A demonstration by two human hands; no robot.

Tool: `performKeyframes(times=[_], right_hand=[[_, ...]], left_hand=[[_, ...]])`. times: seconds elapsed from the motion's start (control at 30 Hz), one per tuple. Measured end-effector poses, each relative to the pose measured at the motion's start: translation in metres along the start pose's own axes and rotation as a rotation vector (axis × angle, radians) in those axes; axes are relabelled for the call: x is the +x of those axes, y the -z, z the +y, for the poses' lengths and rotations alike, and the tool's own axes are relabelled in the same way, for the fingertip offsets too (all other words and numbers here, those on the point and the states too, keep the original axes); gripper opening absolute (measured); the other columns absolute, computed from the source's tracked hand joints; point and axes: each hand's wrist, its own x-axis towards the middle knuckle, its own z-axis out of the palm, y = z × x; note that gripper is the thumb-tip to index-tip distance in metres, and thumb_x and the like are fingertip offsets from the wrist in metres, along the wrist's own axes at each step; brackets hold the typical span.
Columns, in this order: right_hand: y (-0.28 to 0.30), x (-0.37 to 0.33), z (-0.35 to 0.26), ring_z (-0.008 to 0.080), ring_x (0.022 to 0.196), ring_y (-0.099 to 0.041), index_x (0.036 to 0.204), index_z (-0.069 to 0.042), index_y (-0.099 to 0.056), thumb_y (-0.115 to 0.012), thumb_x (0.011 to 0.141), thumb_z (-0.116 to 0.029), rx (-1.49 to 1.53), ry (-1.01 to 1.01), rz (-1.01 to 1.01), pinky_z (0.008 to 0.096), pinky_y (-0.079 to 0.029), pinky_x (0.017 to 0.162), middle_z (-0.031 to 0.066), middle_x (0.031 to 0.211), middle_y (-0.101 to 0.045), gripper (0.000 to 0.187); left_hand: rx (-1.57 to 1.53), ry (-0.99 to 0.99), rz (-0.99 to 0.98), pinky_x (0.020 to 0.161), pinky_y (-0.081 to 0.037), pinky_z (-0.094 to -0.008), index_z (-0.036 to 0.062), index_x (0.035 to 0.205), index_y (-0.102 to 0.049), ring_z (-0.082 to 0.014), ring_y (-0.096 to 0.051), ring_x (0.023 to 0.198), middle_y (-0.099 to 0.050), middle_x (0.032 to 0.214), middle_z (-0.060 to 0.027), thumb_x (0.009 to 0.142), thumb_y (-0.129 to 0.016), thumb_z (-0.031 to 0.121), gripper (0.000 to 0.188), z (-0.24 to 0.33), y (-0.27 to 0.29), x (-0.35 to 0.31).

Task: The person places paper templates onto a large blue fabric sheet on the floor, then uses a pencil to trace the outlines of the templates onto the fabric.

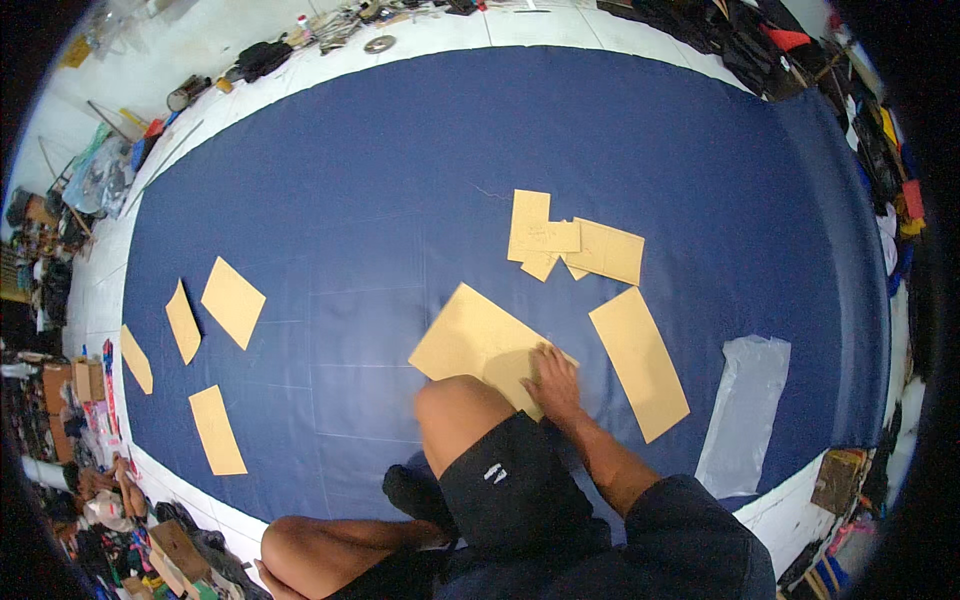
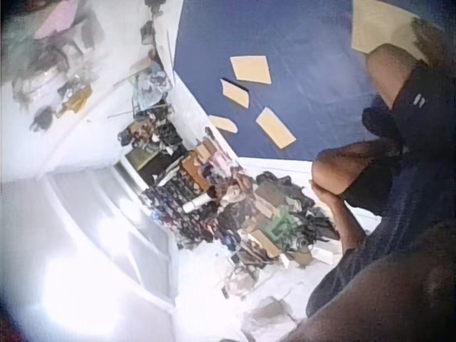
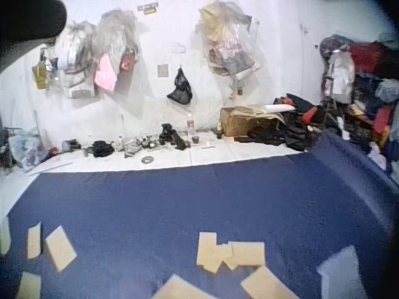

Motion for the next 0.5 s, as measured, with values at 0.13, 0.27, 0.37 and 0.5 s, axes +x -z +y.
performKeyframes(times=[0.13,0.27,0.37,0.5], right_hand=[[-0.014,0.065,-0.031,0.038,0.139,-0.042,0.143,-0.004,-0.047,-0.072,0.088,-0.037,0.091,0.218,0.118,0.0525,-0.033,0.113,0.0189,0.148,-0.048,0.069],[-0.012,0.048,-0.087,0.0358,0.133,-0.047,0.142,-0.006,-0.048,-0.063,0.093,-0.03,0.108,0.21,-0.092,0.0501,-0.037,0.109,0.0175,0.143,-0.051,0.056],[-0.05,0.02,-0.055,0.0265,0.126,-0.053,0.135,-0.01,-0.054,-0.052,0.095,-0.026,-0.162,0.29,-0.079,0.0464,-0.043,0.099,0.01,0.134,-0.058,0.043],[-0.078,0.023,-0.052,0.0279,0.135,-0.048,0.137,-0.01,-0.054,-0.053,0.093,-0.028,-0.123,0.435,0.057,0.048,-0.04,0.108,0.0123,0.142,-0.054,0.048]], left_hand=[[-0.143,0.075,-0.083,0.106,-0.047,-0.0448,-0.0023,0.14,-0.054,-0.0336,-0.057,0.125,-0.057,0.14,-0.0222,0.101,-0.045,0.064,0.077,-0.028,0.015,0.022],[-0.351,0.013,-0.239,0.107,-0.045,-0.0395,0.0033,0.139,-0.057,-0.0282,-0.059,0.125,-0.06,0.139,-0.0136,0.103,-0.043,0.058,0.067,-0.068,0.071,0.071],[-0.349,0.088,-0.204,0.107,-0.045,-0.0401,0.004,0.138,-0.057,-0.0287,-0.059,0.125,-0.06,0.139,-0.0134,0.102,-0.044,0.06,0.067,-0.061,0.046,0.048],[-0.303,0.01,-0.111,0.107,-0.045,-0.0408,0.0045,0.14,-0.055,-0.0284,-0.058,0.125,-0.059,0.14,-0.0134,0.101,-0.046,0.061,0.069,-0.057,0.055,0.037]])
